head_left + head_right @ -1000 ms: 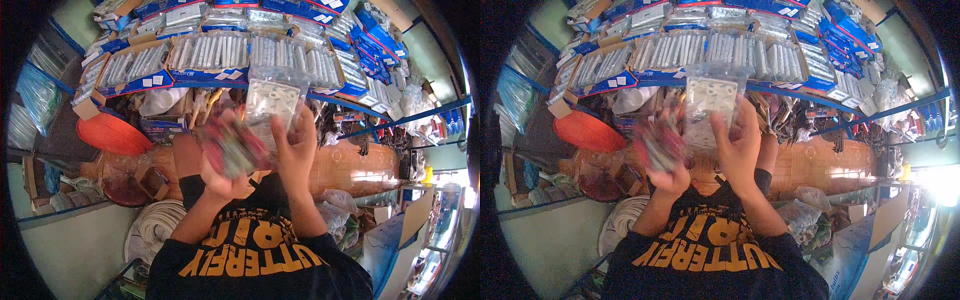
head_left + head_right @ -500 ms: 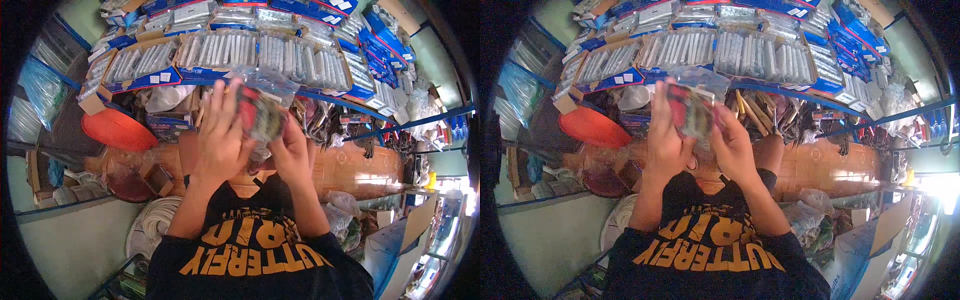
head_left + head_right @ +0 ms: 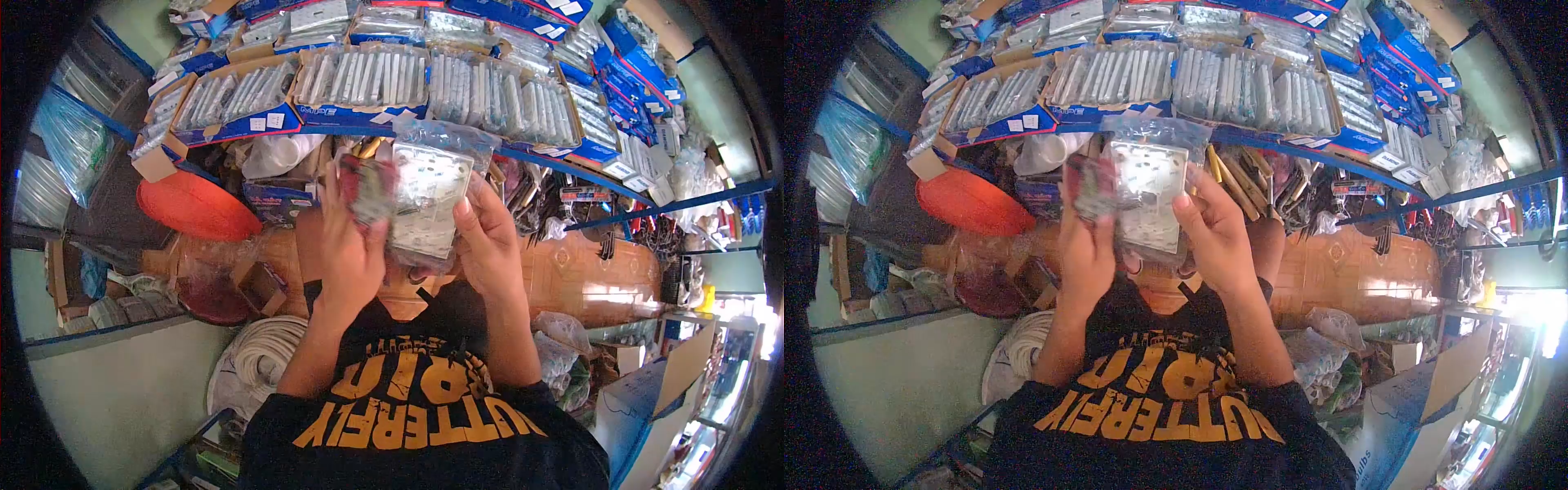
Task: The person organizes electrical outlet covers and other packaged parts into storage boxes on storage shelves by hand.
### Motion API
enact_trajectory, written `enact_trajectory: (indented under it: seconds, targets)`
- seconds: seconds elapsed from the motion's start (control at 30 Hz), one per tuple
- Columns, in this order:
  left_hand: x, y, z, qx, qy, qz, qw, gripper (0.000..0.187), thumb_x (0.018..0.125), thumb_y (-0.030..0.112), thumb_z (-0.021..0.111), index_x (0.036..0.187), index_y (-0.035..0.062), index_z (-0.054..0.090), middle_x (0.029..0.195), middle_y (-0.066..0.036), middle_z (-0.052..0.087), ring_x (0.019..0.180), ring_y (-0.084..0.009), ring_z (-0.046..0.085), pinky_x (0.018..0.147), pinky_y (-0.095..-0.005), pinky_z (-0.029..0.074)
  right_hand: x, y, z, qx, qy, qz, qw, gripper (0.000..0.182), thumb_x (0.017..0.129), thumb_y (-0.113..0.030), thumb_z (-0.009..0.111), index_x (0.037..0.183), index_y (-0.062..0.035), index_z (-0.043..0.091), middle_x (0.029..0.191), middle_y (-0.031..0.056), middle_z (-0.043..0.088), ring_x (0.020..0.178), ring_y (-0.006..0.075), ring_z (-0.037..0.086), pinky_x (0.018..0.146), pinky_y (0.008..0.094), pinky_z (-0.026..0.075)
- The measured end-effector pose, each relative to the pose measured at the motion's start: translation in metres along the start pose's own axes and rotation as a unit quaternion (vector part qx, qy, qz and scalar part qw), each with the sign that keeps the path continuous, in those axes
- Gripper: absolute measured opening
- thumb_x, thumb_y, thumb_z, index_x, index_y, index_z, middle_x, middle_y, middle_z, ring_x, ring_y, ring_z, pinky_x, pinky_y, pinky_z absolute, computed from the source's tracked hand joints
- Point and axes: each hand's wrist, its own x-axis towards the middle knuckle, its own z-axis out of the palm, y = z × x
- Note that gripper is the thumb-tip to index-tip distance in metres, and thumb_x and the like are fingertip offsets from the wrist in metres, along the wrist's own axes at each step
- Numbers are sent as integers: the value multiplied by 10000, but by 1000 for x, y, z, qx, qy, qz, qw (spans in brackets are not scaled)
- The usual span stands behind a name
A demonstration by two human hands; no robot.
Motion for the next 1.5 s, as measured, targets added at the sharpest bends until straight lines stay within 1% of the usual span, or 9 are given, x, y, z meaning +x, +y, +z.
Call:
enact_trajectory:
  seconds: [0.1,0.23,0.43,0.47,0.9,1.03,1.1,1.2,1.5]
  targets:
    - [-15,1,-10,-304,-86,-275,908,354,995,253,420,1173,-38,514,1178,-145,554,1078,-197,516,936,-335,396,0,0,3,-30,-4,7,1000,412,976,-131,470,1349,23,385,1190,90,580,1025,109,539,874,251,433]
    - [-11,36,-3,-421,2,-256,870,334,1005,253,394,1116,-24,544,1029,-63,593,933,-114,523,833,-288,429,2,18,16,-256,57,-81,961,426,1011,-216,380,1367,18,358,1298,121,496,1169,149,465,1000,298,356]
    - [-7,39,15,-193,-123,-6,973,579,923,244,502,1295,-170,344,1410,-324,266,1329,-437,256,1084,-451,224,1,21,19,131,-56,-64,988,720,957,-588,180,1437,-55,248,1421,150,370,1277,309,409,1087,427,311]
    - [2,41,15,-143,-102,57,983,606,919,226,502,1290,-211,308,1449,-345,172,1364,-480,156,1106,-481,170,3,34,11,515,-149,-13,844,725,946,-603,216,1428,-64,270,1411,151,387,1258,315,433,1078,427,327]
    - [-1,56,19,15,-247,187,951,625,810,286,575,1284,-92,425,1452,-290,247,1365,-461,181,1087,-592,149,-4,47,-6,230,-82,-30,969,577,987,-471,285,1389,-64,360,1373,108,449,1233,240,463,1060,366,353]
    - [44,35,9,-50,-130,66,988,575,882,256,533,1292,-122,393,1436,-327,243,1329,-488,240,1105,-534,161,-11,54,-9,264,13,137,955,557,973,-496,322,1330,-81,426,1178,80,571,1048,192,575,909,334,471]
    - [51,33,6,-106,-110,-6,988,557,909,252,512,1290,-132,383,1421,-344,251,1311,-506,260,1111,-514,164,-9,58,-18,304,-230,47,923,548,977,-497,309,1315,-84,430,1142,62,571,1010,176,573,867,325,481]
    - [33,46,16,-113,-139,-25,983,583,930,272,478,1311,-146,336,1396,-389,238,1276,-565,253,1115,-501,155,-5,40,0,295,-94,28,950,574,980,-489,302,1347,-58,390,1278,108,508,1135,224,525,968,358,431]
    - [-44,61,42,-96,-259,-54,959,364,903,188,555,1097,-115,504,967,-302,600,875,-432,609,764,-449,483,45,40,-87,246,57,-23,967,512,959,-485,354,1133,-39,532,960,105,577,810,199,584,735,343,485]
